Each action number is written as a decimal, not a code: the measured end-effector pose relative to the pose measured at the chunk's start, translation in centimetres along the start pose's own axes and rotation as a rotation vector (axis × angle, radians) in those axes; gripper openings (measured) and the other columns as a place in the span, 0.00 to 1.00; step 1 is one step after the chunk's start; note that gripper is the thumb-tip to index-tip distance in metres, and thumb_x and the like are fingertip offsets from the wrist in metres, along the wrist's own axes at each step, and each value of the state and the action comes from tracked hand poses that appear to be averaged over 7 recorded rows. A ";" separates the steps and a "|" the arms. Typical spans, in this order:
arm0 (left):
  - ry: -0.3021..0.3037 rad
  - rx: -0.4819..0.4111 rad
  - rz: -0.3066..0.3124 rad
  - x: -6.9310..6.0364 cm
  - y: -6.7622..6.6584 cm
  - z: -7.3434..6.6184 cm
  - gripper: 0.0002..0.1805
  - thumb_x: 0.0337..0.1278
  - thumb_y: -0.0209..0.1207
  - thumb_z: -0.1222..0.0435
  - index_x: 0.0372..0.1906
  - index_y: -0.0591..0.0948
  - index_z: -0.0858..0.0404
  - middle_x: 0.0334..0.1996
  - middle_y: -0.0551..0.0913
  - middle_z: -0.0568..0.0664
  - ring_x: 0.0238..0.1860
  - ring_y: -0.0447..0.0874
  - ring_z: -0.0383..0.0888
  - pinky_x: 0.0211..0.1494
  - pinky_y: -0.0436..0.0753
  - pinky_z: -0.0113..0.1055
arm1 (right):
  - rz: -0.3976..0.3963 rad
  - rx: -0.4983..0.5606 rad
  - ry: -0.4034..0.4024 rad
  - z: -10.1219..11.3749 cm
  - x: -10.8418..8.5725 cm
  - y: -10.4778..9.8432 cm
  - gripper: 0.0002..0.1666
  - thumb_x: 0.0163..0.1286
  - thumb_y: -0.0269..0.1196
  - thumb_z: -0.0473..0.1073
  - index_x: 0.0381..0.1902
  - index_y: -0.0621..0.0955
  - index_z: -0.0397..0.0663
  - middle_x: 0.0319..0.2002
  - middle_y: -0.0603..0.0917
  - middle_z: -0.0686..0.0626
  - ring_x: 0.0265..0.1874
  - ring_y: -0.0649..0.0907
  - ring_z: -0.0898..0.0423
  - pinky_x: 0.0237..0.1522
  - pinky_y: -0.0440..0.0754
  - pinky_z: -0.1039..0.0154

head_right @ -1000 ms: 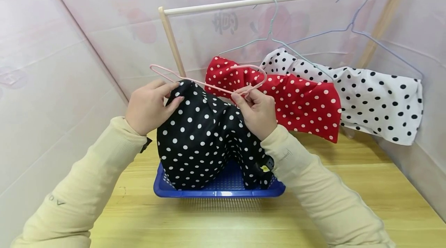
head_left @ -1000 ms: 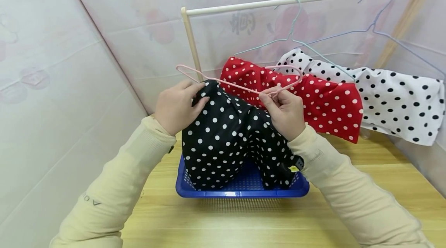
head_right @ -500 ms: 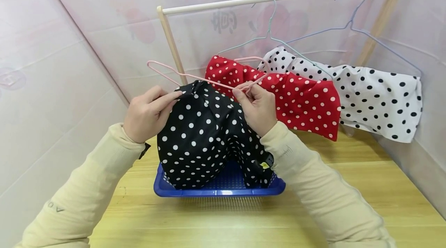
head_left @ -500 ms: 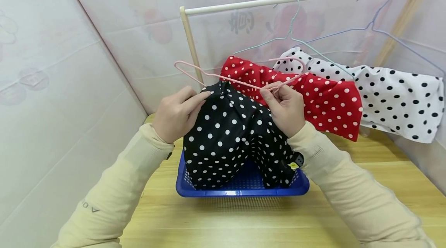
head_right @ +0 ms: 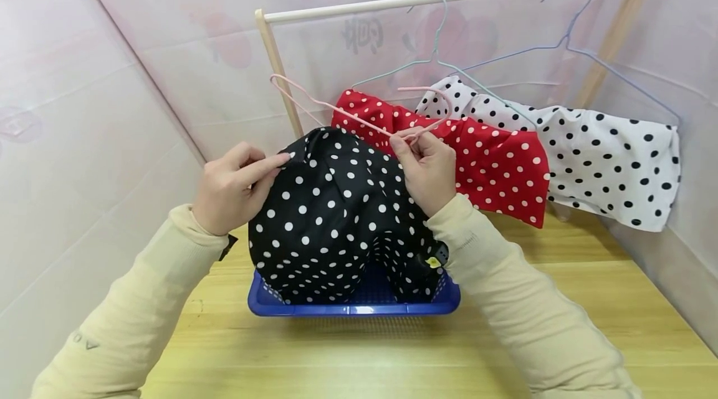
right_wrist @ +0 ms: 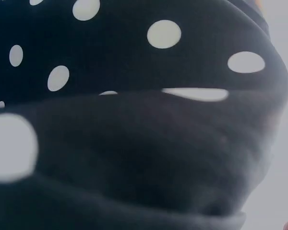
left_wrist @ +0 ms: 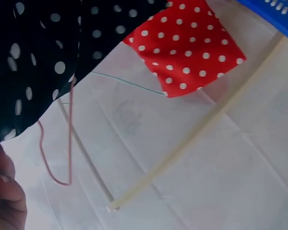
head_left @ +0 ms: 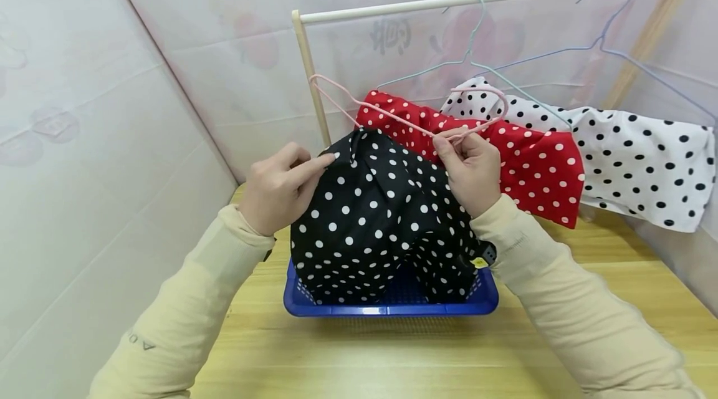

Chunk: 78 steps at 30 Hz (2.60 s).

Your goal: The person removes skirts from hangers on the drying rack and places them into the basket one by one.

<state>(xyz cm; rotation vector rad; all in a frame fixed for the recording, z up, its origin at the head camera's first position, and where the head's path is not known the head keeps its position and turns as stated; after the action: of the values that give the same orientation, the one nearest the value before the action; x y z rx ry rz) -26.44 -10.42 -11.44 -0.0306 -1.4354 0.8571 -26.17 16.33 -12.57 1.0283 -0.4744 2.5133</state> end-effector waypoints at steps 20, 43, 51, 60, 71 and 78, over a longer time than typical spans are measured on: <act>-0.099 -0.094 0.400 -5.0 4.7 1.2 0.16 0.49 0.62 0.74 0.45 0.87 0.61 0.25 0.73 0.47 0.16 0.65 0.36 0.17 0.66 0.28 | -0.034 0.019 0.052 -3.2 0.7 -0.4 0.09 0.67 0.62 0.35 0.40 0.83 0.32 0.22 0.78 0.40 0.17 0.68 0.57 0.18 0.65 0.70; -0.233 -0.215 0.688 -9.0 7.8 1.3 0.14 0.48 0.59 0.76 0.37 0.89 0.61 0.27 0.80 0.46 0.22 0.73 0.36 0.23 0.73 0.27 | -0.010 0.026 0.128 -2.0 0.7 -0.1 0.12 0.67 0.63 0.40 0.40 0.83 0.32 0.19 0.74 0.45 0.17 0.68 0.56 0.15 0.64 0.70; -0.273 -0.220 0.730 -9.8 8.1 1.5 0.14 0.45 0.58 0.77 0.34 0.89 0.60 0.28 0.81 0.45 0.24 0.76 0.37 0.26 0.76 0.29 | 0.004 0.003 0.137 -1.8 0.7 0.0 0.12 0.67 0.63 0.39 0.39 0.82 0.32 0.19 0.74 0.45 0.16 0.68 0.56 0.14 0.64 0.70; -0.333 -0.177 0.704 -10.3 8.3 2.5 0.13 0.51 0.58 0.77 0.35 0.88 0.60 0.31 0.82 0.48 0.26 0.80 0.40 0.27 0.79 0.30 | 0.007 -0.003 0.112 -1.0 0.8 0.0 0.12 0.68 0.62 0.39 0.40 0.82 0.31 0.18 0.74 0.44 0.16 0.68 0.56 0.14 0.64 0.70; -0.362 -0.129 0.821 -10.9 11.6 4.0 0.13 0.60 0.59 0.70 0.45 0.87 0.53 0.36 0.83 0.47 0.31 0.82 0.42 0.34 0.82 0.37 | 0.074 0.021 -0.003 -0.9 0.8 0.6 0.06 0.65 0.63 0.32 0.36 0.82 0.30 0.17 0.73 0.44 0.17 0.68 0.57 0.16 0.62 0.69; -0.325 -0.187 0.882 -10.5 12.4 2.9 0.07 0.61 0.59 0.64 0.39 0.87 0.55 0.36 0.83 0.46 0.38 0.81 0.41 0.42 0.82 0.39 | 0.126 0.016 -0.022 0.7 0.6 0.7 0.06 0.66 0.62 0.30 0.39 0.82 0.30 0.17 0.73 0.44 0.16 0.66 0.58 0.16 0.61 0.69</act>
<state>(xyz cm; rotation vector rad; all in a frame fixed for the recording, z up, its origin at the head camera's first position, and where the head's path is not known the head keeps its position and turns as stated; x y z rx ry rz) -33.98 -8.45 -25.99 -0.7392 -1.8247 1.4806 -26.49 15.54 -11.82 1.0640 -0.5428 2.6224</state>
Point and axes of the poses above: each hand's wrist, its own x-axis towards the middle knuckle, its own y-axis out of the palm, z = x × y, the point moved 7 cm from there along x, towards the middle knuckle
